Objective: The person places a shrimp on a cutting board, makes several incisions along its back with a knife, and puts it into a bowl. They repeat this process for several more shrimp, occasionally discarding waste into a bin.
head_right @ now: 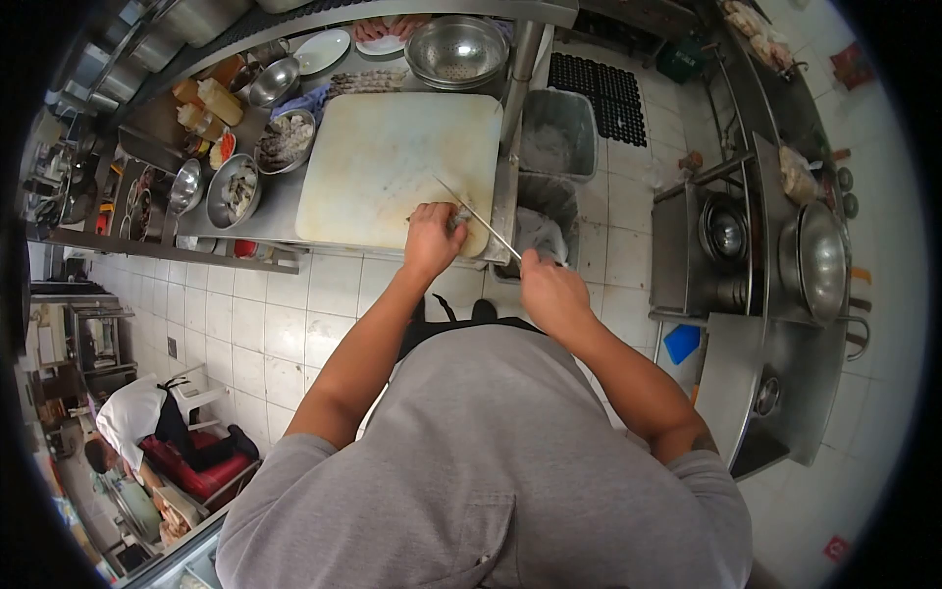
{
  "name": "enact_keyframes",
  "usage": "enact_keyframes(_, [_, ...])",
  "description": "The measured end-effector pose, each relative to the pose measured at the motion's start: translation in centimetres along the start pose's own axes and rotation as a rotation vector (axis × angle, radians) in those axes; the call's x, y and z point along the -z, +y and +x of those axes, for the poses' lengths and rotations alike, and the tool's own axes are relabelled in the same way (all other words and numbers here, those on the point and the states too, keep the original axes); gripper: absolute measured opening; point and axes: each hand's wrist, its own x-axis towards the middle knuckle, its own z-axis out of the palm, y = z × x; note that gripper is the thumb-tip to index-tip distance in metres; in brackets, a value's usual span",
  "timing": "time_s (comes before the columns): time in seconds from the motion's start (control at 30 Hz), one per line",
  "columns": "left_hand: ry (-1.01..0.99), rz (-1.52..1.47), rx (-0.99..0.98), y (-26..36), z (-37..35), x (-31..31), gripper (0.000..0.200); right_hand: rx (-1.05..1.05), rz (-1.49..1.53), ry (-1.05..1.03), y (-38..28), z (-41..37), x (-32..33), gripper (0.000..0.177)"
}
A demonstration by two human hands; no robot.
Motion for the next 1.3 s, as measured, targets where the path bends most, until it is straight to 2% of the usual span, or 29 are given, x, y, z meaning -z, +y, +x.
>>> enact_keyframes(0.27, [0.004,0.024,-0.034,-0.6,0.2,-0.8,0.021,-0.023,-0.031,-0.046,0.0,-1.0,-0.5,0.013])
enact_keyframes(0.5, [-0.002,0.031,-0.024,-0.3,0.3,-0.6,0.021,0.026,0.032,0.027,0.4,0.5,-2.5,0.014])
enact_keyframes(0.77, [0.017,-0.016,-0.067,-0.4,-0.3,0.4,0.022,0.008,0.055,0.027,0.0,1.4,-2.1,0.014])
enact_keyframes(1.0, [-0.030,0.053,-0.016,-0.3,-0.2,-0.1,0.023,0.007,0.011,-0.024,0.2,-0.4,-0.6,0.014])
enact_keyframes(1.3, [-0.035,0.086,-0.034,-0.5,-0.1,-0.4,0.023,0.045,0.029,-0.012,0.8,-0.2,-2.0,0.013])
